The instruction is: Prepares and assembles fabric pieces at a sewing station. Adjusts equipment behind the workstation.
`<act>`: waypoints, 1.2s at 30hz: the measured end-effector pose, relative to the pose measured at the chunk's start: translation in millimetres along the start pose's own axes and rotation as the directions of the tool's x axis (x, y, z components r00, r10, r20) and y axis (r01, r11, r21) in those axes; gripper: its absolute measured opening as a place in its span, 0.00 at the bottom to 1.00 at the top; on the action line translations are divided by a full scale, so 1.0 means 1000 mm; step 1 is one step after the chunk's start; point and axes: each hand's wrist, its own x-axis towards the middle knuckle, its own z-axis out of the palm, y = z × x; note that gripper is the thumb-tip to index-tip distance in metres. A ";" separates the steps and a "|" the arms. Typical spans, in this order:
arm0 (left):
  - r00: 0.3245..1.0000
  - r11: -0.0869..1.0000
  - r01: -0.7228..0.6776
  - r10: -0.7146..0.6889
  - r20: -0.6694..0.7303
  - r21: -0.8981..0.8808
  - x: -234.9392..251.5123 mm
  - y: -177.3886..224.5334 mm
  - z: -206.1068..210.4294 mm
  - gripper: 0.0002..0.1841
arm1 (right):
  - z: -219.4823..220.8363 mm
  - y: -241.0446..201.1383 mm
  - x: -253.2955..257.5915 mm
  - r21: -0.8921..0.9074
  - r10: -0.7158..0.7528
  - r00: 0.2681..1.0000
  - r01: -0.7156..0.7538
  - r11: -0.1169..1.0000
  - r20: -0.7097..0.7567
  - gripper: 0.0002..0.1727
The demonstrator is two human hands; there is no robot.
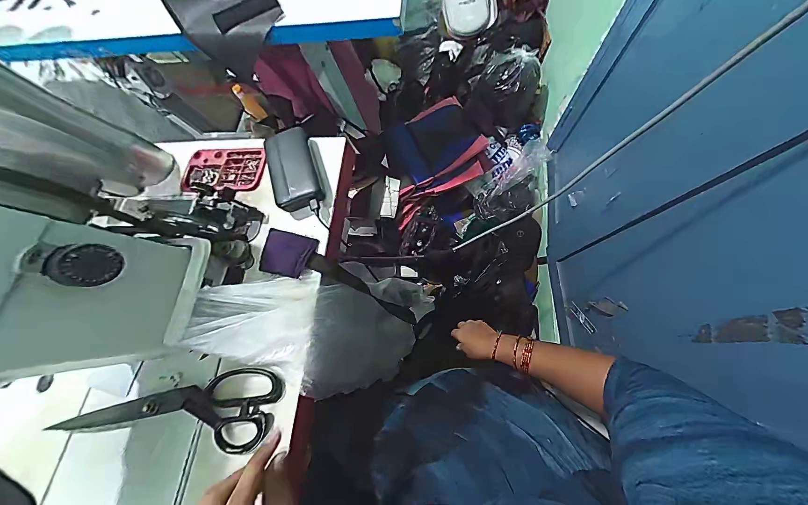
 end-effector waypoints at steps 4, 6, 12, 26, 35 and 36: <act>0.981 0.980 -0.188 0.183 0.066 0.063 0.081 0.009 0.053 0.15 | 0.012 0.055 0.004 0.021 0.177 0.982 -0.179 0.984 0.070 0.22; 0.953 0.953 -0.278 0.258 0.160 0.119 0.121 0.009 0.080 0.20 | 0.011 0.080 0.007 0.088 0.234 0.968 -0.242 0.966 0.094 0.22; 0.756 0.860 -0.510 0.437 0.488 0.020 0.197 -0.034 0.154 0.27 | -0.016 0.146 0.027 0.384 0.397 0.917 -0.354 0.853 -0.034 0.22; 0.725 0.877 -0.478 0.357 0.589 0.056 0.201 -0.045 0.164 0.23 | -0.091 0.161 0.149 0.819 0.682 0.664 -0.179 0.545 -0.309 0.30; 0.707 0.882 -0.465 0.318 0.632 0.076 0.202 -0.043 0.157 0.20 | -0.080 0.027 0.106 0.758 0.477 0.861 -0.429 0.492 0.177 0.26; 0.702 0.886 -0.458 0.306 0.643 0.078 0.202 -0.043 0.155 0.19 | -0.100 0.002 0.082 0.694 0.401 0.858 -0.502 0.517 0.322 0.26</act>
